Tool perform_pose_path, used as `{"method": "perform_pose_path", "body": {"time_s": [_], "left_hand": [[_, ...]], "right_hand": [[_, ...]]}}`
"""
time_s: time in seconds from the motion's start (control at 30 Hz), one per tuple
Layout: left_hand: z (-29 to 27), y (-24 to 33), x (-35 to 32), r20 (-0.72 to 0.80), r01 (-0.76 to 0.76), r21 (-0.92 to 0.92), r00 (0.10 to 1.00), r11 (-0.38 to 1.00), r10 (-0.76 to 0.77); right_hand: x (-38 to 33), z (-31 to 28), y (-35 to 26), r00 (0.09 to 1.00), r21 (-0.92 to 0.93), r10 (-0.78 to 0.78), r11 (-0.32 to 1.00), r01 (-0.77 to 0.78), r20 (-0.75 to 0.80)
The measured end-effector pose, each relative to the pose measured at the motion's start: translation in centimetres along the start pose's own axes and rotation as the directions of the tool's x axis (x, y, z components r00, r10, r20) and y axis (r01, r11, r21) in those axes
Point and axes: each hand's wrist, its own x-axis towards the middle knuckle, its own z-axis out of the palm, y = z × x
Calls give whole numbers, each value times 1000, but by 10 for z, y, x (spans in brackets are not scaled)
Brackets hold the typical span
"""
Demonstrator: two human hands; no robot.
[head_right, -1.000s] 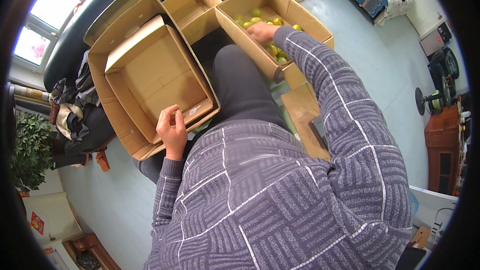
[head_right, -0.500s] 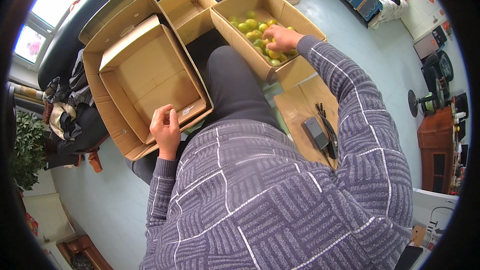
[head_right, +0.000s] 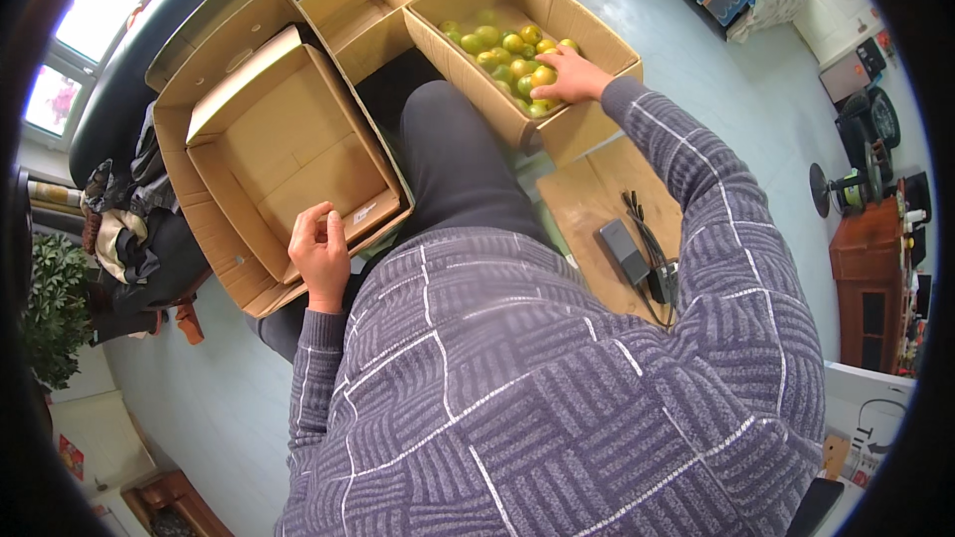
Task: The person sits on the floor and transfers small green citrus fruits from a large cardboard box into a smaller box. They pick up fruits one by one or in small groups, place them into the smaller box, and occasionally adjust the arrangement.
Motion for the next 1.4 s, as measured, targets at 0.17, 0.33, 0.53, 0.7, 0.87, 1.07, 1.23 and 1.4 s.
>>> {"method": "perform_pose_path", "body": {"time_s": [0.17, 0.33, 0.53, 0.7, 0.87, 1.07, 1.23, 1.4], "left_hand": [[-1, 1, -1, 20, 35, 8, 999, 999, -36], [-2, -2, -2, 8, -8, 13, 1000, 1000, 8], [-1, -2, -2, 7, 24, -3, 1000, 1000, -24], [-1, -3, -2, 6, 16, -6, 1000, 1000, -16], [-1, -4, -1, 12, 33, 2, 999, 999, -33], [0, -5, -2, 17, 66, -16, 998, 998, -66], [-1, -7, -1, 4, -7, 0, 1000, 1000, 7], [0, -7, -1, 4, 11, -18, 1000, 1000, -11]], "right_hand": [[9, 3, -20, 994, -31, 63, 997, -66, -89], [51, -3, 16, 984, -117, 22, 992, -44, -178], [77, -20, 61, 993, 419, 49, 908, 0, -108], [34, -30, 76, 998, 403, 47, 914, -31, -29], [12, -30, 77, 990, -143, 119, 984, -108, 75], [22, -34, 54, 965, 124, 45, 992, -12, -260], [8, -34, -31, 836, 592, 68, 737, 325, -544], [-29, 9, -154, 793, 634, 17, 611, 473, -609]]}}
